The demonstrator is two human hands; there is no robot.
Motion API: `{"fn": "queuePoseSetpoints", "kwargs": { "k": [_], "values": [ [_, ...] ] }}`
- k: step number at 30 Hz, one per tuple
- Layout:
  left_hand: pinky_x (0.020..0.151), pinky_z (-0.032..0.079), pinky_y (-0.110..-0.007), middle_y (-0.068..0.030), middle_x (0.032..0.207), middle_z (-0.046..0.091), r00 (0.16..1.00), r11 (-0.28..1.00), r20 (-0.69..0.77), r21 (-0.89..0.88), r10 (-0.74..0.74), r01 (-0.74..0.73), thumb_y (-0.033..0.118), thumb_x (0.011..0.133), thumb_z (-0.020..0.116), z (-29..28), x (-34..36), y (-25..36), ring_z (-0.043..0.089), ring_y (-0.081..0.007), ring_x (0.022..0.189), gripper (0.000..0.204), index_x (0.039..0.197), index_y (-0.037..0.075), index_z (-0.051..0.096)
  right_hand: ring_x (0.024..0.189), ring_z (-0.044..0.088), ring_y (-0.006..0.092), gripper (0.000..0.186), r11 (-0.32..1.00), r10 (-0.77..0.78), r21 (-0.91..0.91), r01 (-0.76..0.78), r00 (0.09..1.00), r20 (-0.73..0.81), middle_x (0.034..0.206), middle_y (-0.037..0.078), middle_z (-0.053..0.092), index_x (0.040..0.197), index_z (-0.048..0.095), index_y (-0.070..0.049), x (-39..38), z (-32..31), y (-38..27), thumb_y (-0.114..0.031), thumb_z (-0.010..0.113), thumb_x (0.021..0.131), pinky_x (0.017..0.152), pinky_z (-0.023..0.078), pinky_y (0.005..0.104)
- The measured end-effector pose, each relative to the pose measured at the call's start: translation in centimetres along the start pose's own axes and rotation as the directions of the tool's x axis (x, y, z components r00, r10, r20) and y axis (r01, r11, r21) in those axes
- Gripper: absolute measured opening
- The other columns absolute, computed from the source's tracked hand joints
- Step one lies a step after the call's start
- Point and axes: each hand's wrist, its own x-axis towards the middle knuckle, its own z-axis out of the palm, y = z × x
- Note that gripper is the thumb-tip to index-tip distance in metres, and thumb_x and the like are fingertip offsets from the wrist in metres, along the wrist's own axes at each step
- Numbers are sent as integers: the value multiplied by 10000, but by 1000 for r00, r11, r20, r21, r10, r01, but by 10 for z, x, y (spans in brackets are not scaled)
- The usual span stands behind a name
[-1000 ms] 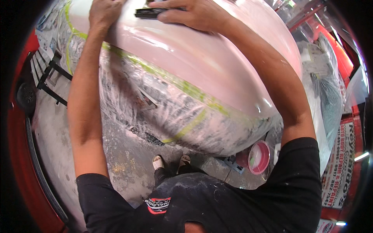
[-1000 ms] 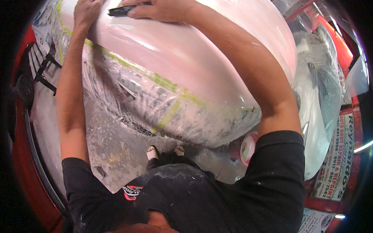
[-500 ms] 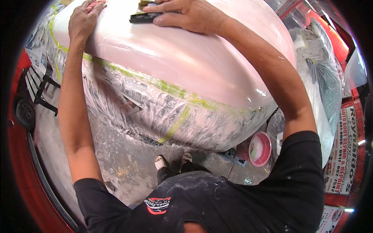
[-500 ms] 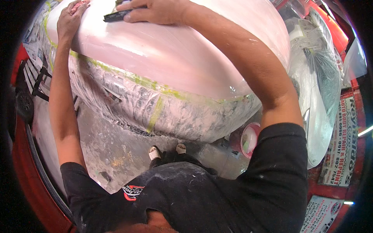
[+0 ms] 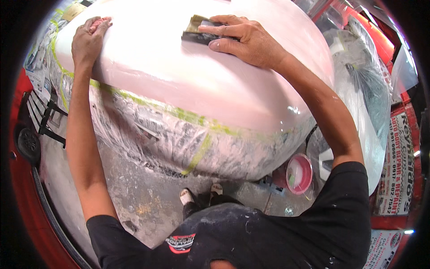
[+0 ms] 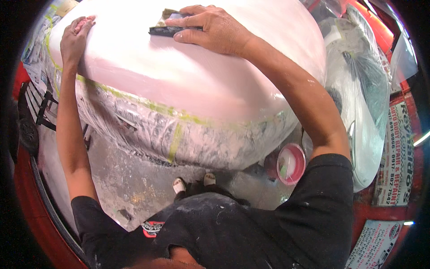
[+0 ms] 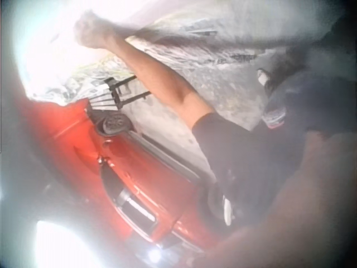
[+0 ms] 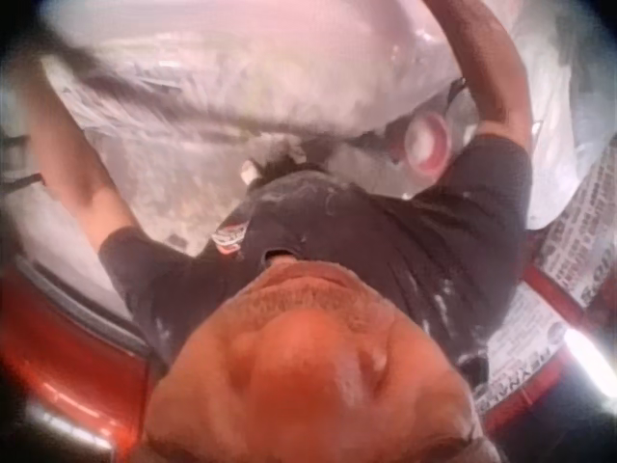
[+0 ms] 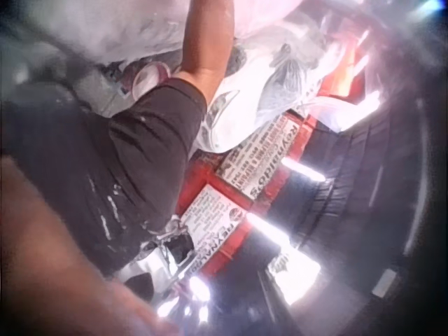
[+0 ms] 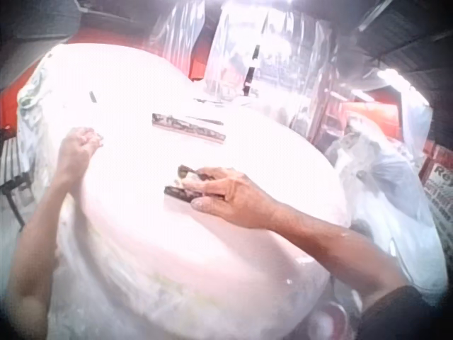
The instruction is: The person sands a white car hood with a sanding block, repeatedly dipping the block into a pink bucket of water and wiping the surface with a cloth. The hood is masked with tape and newspaper, and the person works across the curved surface in a workshop.
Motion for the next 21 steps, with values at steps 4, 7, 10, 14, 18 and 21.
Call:
{"fn": "queuePoseSetpoints", "kwargs": {
  "k": [4,7,10,14,18,21],
  "values": [
    [977,516,-430,-198,1202,699,996,954,-23,285,-90,93,440,933,681,-26,-9,-16,680,-350,1109,458,1268,131,723,1184,632,303,582,980,-89,177,90,996,-12,1418,177,599,1342,692,-346,-81,-18,-66,-199,853,803,1013,539,431],
    [976,517,-432,-203,1199,699,998,971,-26,230,-61,65,445,935,676,-4,-4,-3,679,-355,1111,460,1265,128,724,1229,613,307,595,993,-67,105,61,996,62,1431,170,595,1330,701,-322,-100,-39,-63,-162,864,780,1020,536,426],
    [975,518,-436,-199,1206,698,997,985,-25,155,-69,72,456,934,676,3,0,-4,679,-354,1110,464,1261,129,725,1202,619,352,453,996,59,-79,-52,995,86,1430,187,592,1377,677,-275,-38,-23,-11,-305,731,928,1021,524,455],
    [971,519,-437,-202,1199,699,1000,981,-20,192,13,-9,462,930,682,-4,-5,-16,677,-361,1107,465,1255,133,727,1150,632,355,431,994,73,-80,-69,996,53,1415,192,599,1369,684,-274,-44,-14,-23,-306,717,940,998,531,454],
    [979,514,-438,-207,1175,706,998,971,-54,232,-42,54,479,935,672,-11,-9,-12,673,-373,1106,469,1258,144,728,1268,603,346,610,999,18,30,-20,998,59,1463,196,570,1373,684,-255,-107,-40,-75,-80,801,800,1063,501,457],
    [983,513,-439,-206,1172,708,999,975,-45,221,-10,19,488,937,668,-4,2,-12,673,-376,1108,475,1266,149,726,1258,605,350,552,999,-16,-50,19,998,62,1465,181,572,1387,673,-246,-65,-22,-28,-156,776,852,1050,504,462]
  ]
}}
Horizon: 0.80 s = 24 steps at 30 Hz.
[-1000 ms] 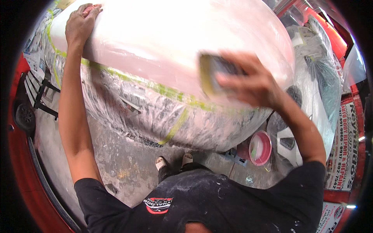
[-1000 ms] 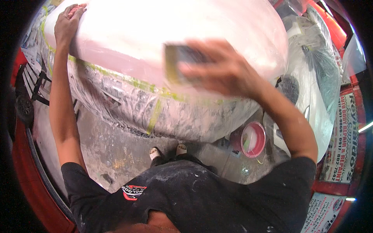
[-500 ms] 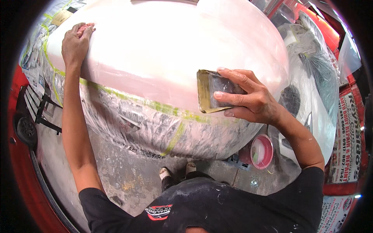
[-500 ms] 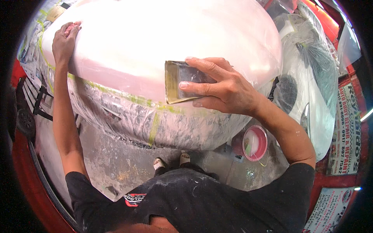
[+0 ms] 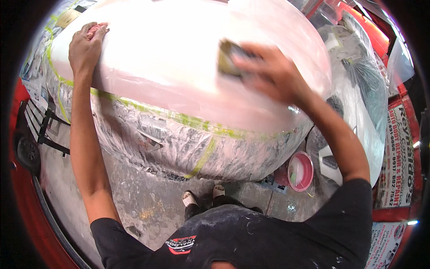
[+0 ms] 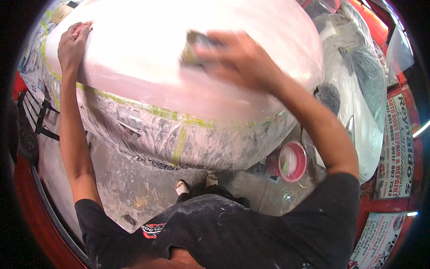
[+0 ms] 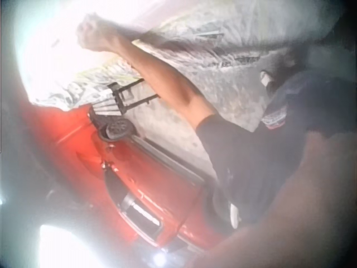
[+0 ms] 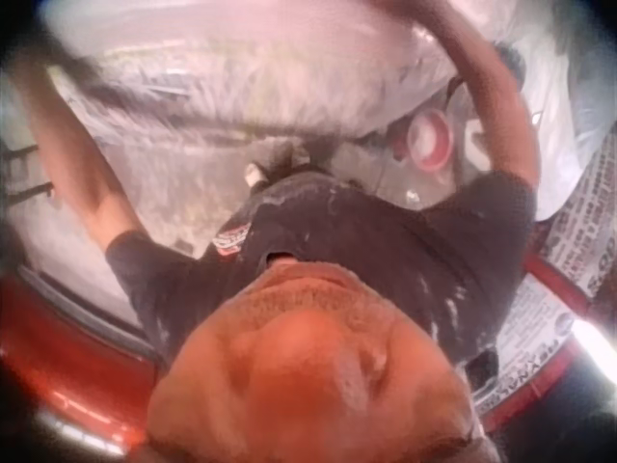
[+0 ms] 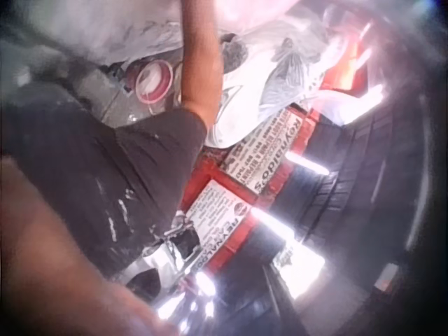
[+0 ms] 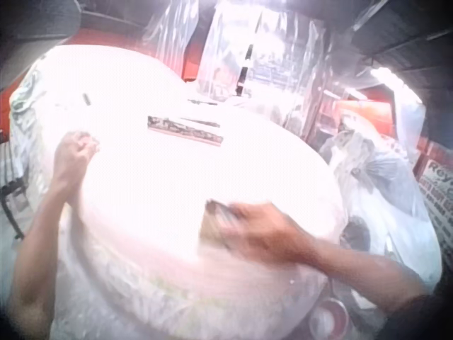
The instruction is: The person sands a white car hood with a sanding block, repeatedly dipping the block into a pink bucket of water and wiping the surface with a cloth. The hood is masked with tape and newspaper, and the person works across the curved surface in a workshop.
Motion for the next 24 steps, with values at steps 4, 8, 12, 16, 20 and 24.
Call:
{"fn": "queuePoseSetpoints", "kwargs": {
  "k": [4,8,12,16,20,24],
  "values": [
    [981,512,-439,-213,1176,710,999,998,-11,-41,50,-50,499,941,657,12,1,-8,672,-381,1108,494,1281,145,716,1172,647,359,407,987,164,-6,-164,987,1,1344,185,652,1377,681,-231,68,11,17,-339,647,986,993,514,456],
    [988,504,-446,-222,1207,701,1000,999,8,37,28,-29,518,945,635,-1,-6,-19,662,-381,1126,508,1282,147,714,1111,654,309,490,995,4,96,6,994,-109,1366,161,632,1308,715,-345,-13,8,-43,-233,826,844,962,541,455],
    [1023,495,-440,-229,1242,688,995,998,100,64,-3,-4,570,925,641,-6,1,-10,649,-380,1178,579,1327,156,692,1213,633,309,440,999,35,4,-35,999,-41,1416,170,613,1316,718,-307,-1,3,-24,-293,789,881,1026,520,447],
    [1093,463,-426,-210,1340,655,997,991,-19,-106,-79,77,655,889,656,17,-4,12,616,-362,1272,765,1456,146,592,1207,629,341,411,966,259,10,-259,966,-24,1374,213,628,1348,692,-198,79,15,29,-351,655,968,1034,500,447],
    [1074,480,-418,-197,1354,660,984,937,180,-346,12,52,633,915,642,12,22,-47,633,-356,1249,704,1418,140,628,1196,627,341,394,962,273,34,-272,962,-20,1423,190,602,1363,693,-260,49,16,-10,-366,651,987,1022,506,458],
    [1013,523,-409,-156,1277,712,975,977,221,-213,39,10,565,965,624,-4,7,-30,681,-332,1171,567,1330,135,688,1177,627,350,493,994,101,-22,-103,992,-73,1415,210,592,1343,706,-234,-54,-16,-82,-237,801,859,993,519,462]
  ]
}}
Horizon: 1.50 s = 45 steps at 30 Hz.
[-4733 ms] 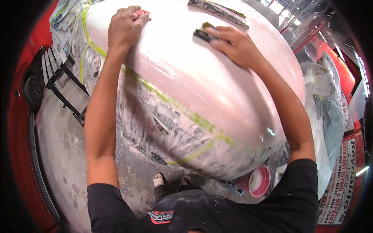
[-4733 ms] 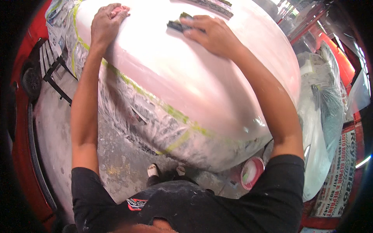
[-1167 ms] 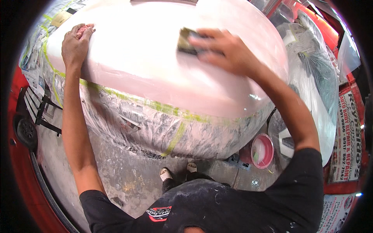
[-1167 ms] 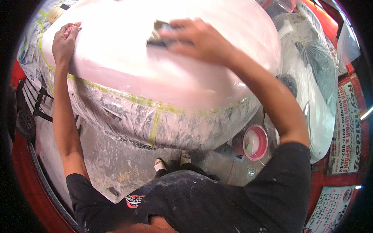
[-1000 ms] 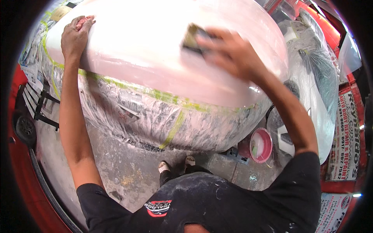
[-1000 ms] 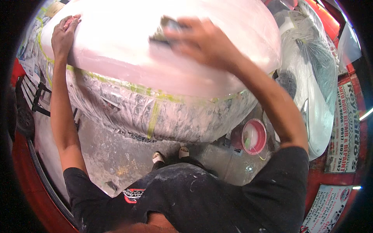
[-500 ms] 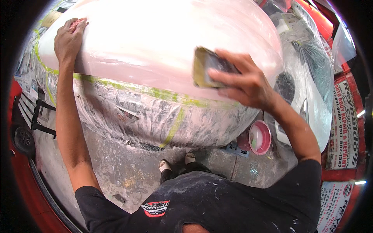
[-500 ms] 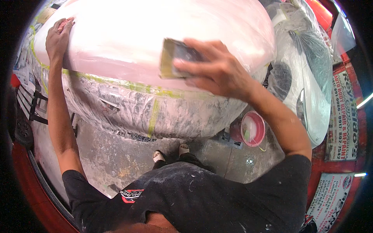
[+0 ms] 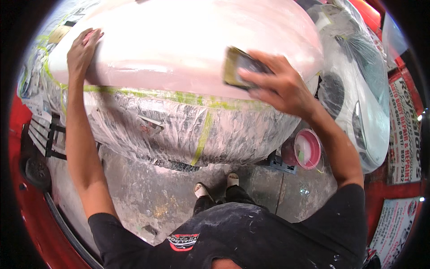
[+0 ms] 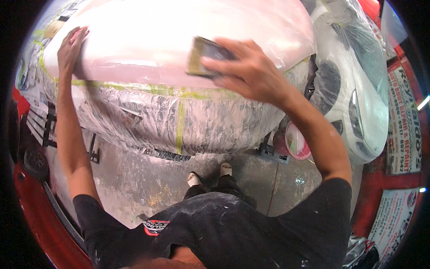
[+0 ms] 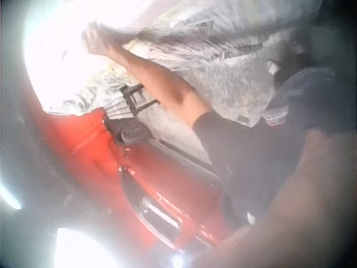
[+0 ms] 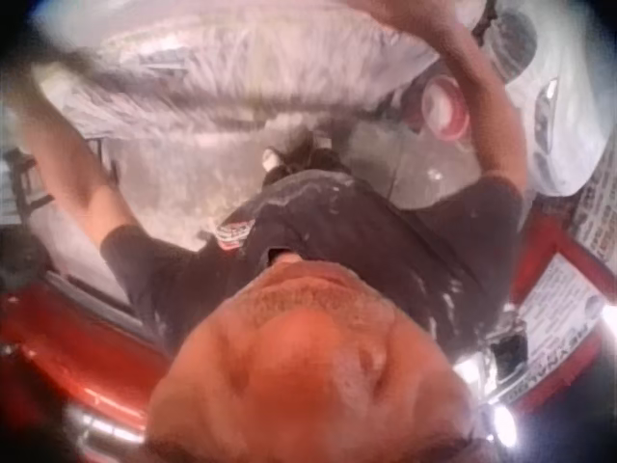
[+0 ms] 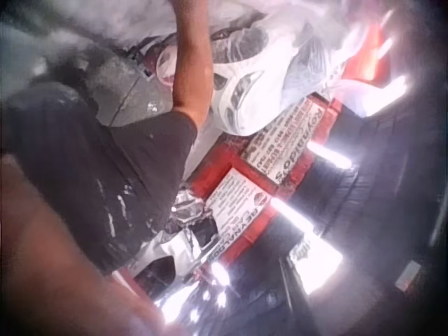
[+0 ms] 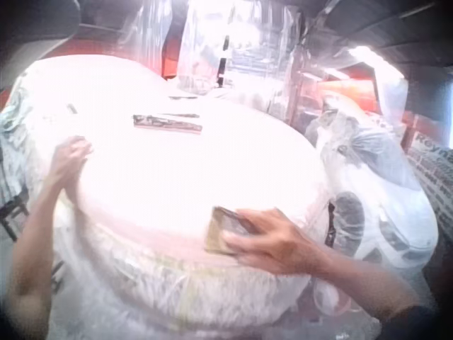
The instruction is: The person sands a white car hood with a sanding block, repeatedly dipping the block into a pink bucket of water and wiping the surface with a cloth. The hood is masked with tape and newspaper, and the person works across the curved surface in a workshop.
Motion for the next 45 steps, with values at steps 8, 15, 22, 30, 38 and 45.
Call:
{"fn": "queuePoseSetpoints", "kwargs": {
  "k": [8,15,22,30,38,45],
  "values": [
    [1004,553,-453,-127,1190,718,949,983,267,24,170,-182,455,1014,583,79,-84,259,708,-262,1070,405,1225,131,700,1344,554,343,491,901,426,161,-403,891,-154,1450,229,562,1318,700,-40,-115,-72,6,-7,719,829,1133,414,415],
    [1002,541,-479,-190,1187,671,905,941,264,-49,335,-334,332,984,601,134,-167,421,644,-318,1144,318,1132,59,668,1358,541,360,461,873,436,355,-335,862,-257,1458,249,549,1321,685,1,-161,-90,40,15,654,862,1139,403,428],
    [995,500,-488,-241,1095,643,864,859,2,-113,503,-500,174,798,698,164,-204,470,619,-374,1070,396,1123,-42,635,1355,538,377,514,910,375,267,-317,904,-207,1467,260,532,1359,655,-8,-191,-97,71,45,626,848,1139,406,448],
    [980,566,-421,-117,1179,703,884,957,375,-31,280,-290,298,1012,615,119,-147,408,674,-260,1100,325,1213,51,680,1362,516,441,528,871,439,287,-398,893,-97,1457,300,529,1319,664,16,-205,-77,64,4,645,791,1155,380,489],
    [993,582,-330,-75,1262,712,925,964,294,38,239,-261,268,1067,533,80,-22,186,715,-170,1091,289,1225,123,727,1336,518,505,584,908,326,297,-295,944,-58,1440,345,517,1331,654,-48,-160,-78,47,-84,668,748,1129,400,547],
    [982,558,-322,-57,1223,744,976,891,201,424,81,-162,373,1035,563,18,74,2,719,-212,1096,342,1199,128,738,1275,570,514,514,914,195,360,-186,981,11,1386,362,544,1273,691,-66,-22,-53,16,-313,758,827,1077,457,521]
  ]
}}
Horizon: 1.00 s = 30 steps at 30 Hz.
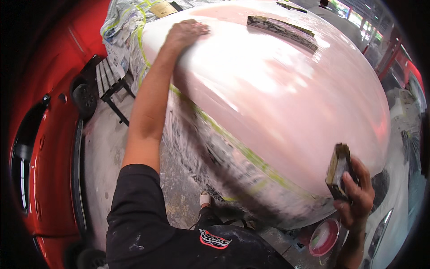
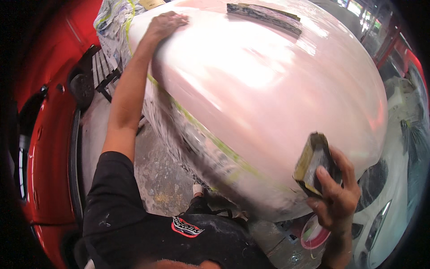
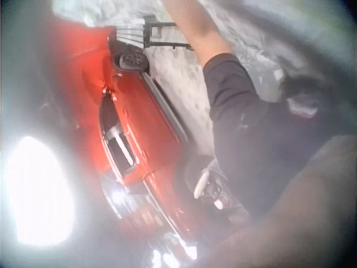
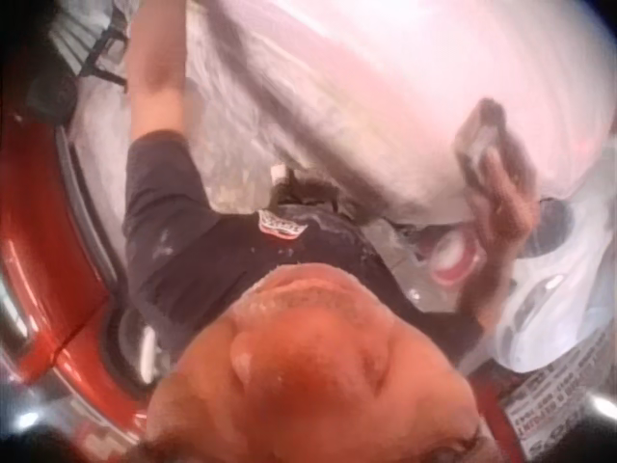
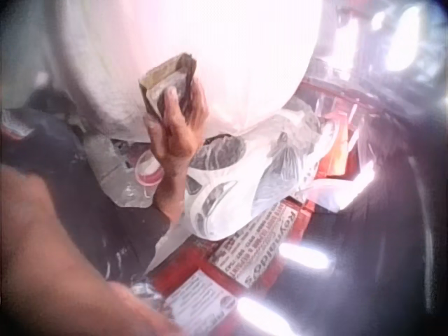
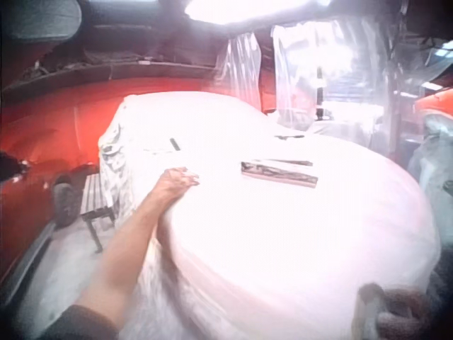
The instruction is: The person sands a white car hood with a sanding block, repeatedly dipping the block into a pink bucket of water and wiping the surface with a cloth. The hood is masked with tape and newspaper, and the person works across the curved surface in a workshop.
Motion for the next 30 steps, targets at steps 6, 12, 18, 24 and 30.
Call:
{"fn": "queuePoseSetpoints", "kwargs": {
  "k": [6,12,18,24,30],
  "values": [
    [947,562,-320,-72,1158,767,972,972,-92,-118,-215,204,416,1001,580,25,19,-216,727,-237,1075,362,1173,147,750,1239,613,450,529,997,-28,70,21,995,95,1390,307,567,1281,701,-56,157,75,-13,-186,783,775,1034,490,457],
    [918,539,-445,-218,1146,733,927,956,-286,-234,-243,178,447,968,619,38,13,-220,707,-377,1053,455,1229,90,723,1267,606,389,517,1000,-15,-19,19,980,198,1426,244,576,1288,728,-146,260,130,-12,-106,825,782,1020,513,429],
    [915,542,-409,-177,1142,750,895,947,-363,-277,-260,162,434,982,614,41,4,-219,722,-333,1042,433,1242,105,721,1290,588,391,473,983,-78,-142,119,962,262,1442,220,577,1305,728,-184,324,165,0,-220,789,837,1045,493,455],
    [932,523,-498,-253,1145,719,902,948,-363,-293,-231,125,467,955,630,33,6,-216,677,-447,1068,483,1222,75,721,1199,626,386,416,944,-151,-262,202,968,202,1346,204,634,1327,714,-194,417,218,17,-338,695,937,1029,484,431],
    [939,543,-370,-158,1069,755,911,911,-364,-412,-196,31,165,880,587,21,-5,-200,714,-302,1019,260,913,6,789,1199,623,386,386,951,-181,-207,229,957,226,1358,172,639,1299,729,-201,401,217,9,-309,719,929,1031,487,445]
  ]
}}
